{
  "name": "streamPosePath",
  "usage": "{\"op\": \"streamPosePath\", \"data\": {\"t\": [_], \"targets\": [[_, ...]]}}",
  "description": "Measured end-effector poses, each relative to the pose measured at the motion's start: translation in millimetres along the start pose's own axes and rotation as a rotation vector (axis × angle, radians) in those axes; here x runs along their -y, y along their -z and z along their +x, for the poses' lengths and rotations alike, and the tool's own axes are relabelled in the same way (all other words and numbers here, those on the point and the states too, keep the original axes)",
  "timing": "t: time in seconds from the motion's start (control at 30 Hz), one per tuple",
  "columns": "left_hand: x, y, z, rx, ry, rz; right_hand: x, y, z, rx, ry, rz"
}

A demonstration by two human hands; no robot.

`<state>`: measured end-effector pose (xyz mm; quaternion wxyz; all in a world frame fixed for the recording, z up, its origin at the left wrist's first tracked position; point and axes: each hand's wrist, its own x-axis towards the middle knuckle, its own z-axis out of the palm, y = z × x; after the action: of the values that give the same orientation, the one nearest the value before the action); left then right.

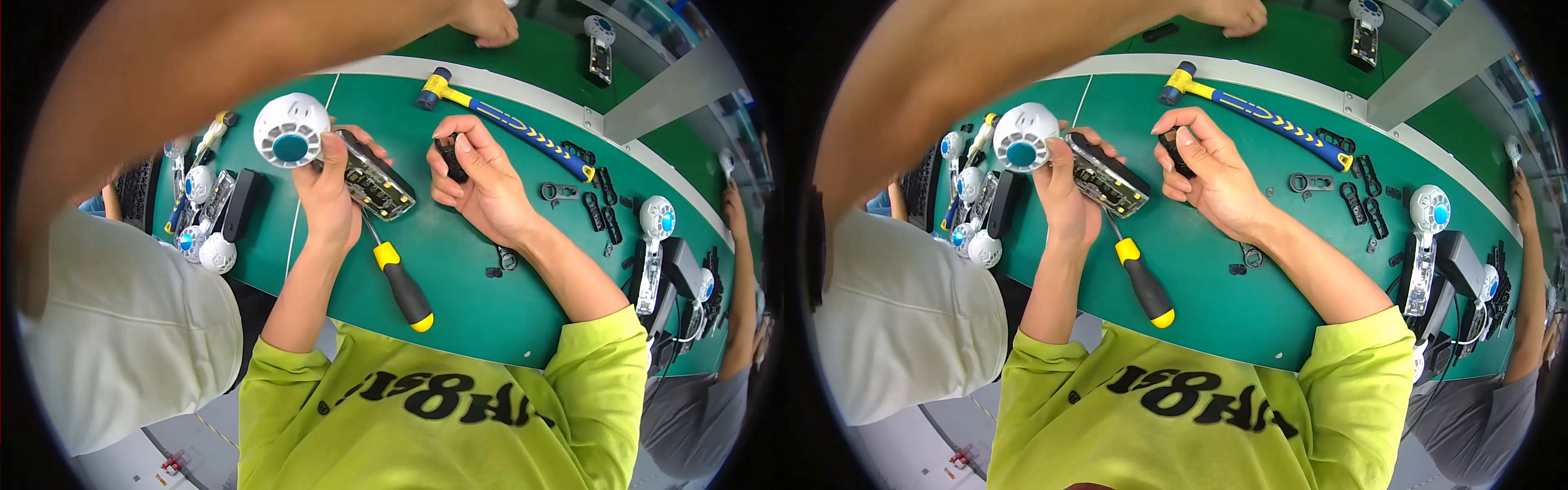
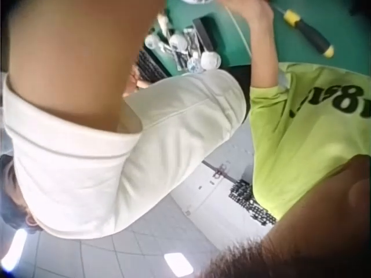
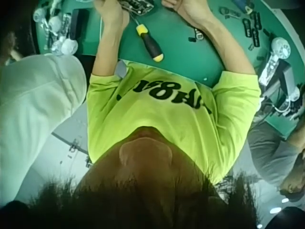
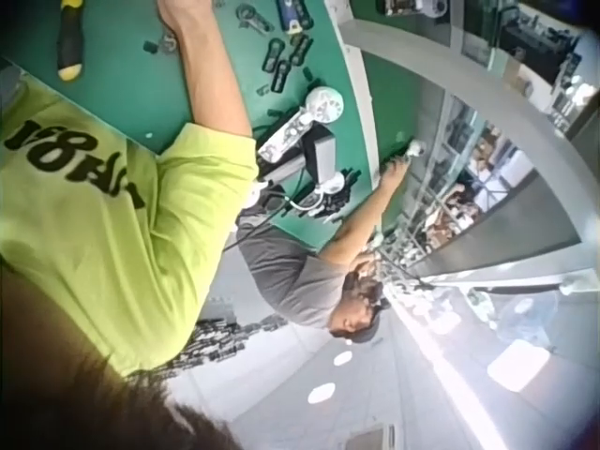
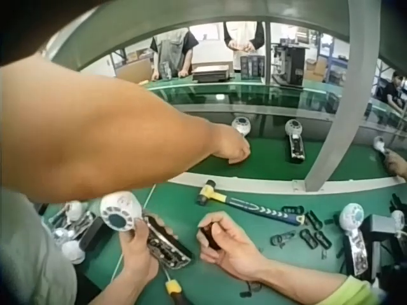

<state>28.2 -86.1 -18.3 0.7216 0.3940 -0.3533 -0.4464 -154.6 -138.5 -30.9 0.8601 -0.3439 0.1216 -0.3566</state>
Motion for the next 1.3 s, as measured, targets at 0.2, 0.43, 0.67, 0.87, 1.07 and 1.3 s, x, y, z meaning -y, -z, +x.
{"op": "streamPosePath", "data": {"t": [0.2, 0.43, 0.67, 0.87, 1.07, 1.3], "targets": [[6, -8, -5, -0.028, 0.038, 0.094, 0, 0, 0, 0.013, -0.02, -0.005], [10, -5, -11, -0.001, 0.055, 0.116, -4, 6, -1, 0.021, -0.003, 0.027], [8, -7, -14, -0.049, 0.088, 0.115, -7, 6, -1, 0.004, 0.026, -0.048], [9, -5, -15, -0.042, 0.093, 0.112, -6, -7, -2, -0.095, 0.053, -0.089], [-1, -5, -18, 0.017, 0.13, 0.009, -8, 8, 4, -0.06, 0.088, -0.117], [1, 10, -16, 0.144, 0.108, 0.128, -6, 10, 6, -0.142, 0.153, -0.278]]}}
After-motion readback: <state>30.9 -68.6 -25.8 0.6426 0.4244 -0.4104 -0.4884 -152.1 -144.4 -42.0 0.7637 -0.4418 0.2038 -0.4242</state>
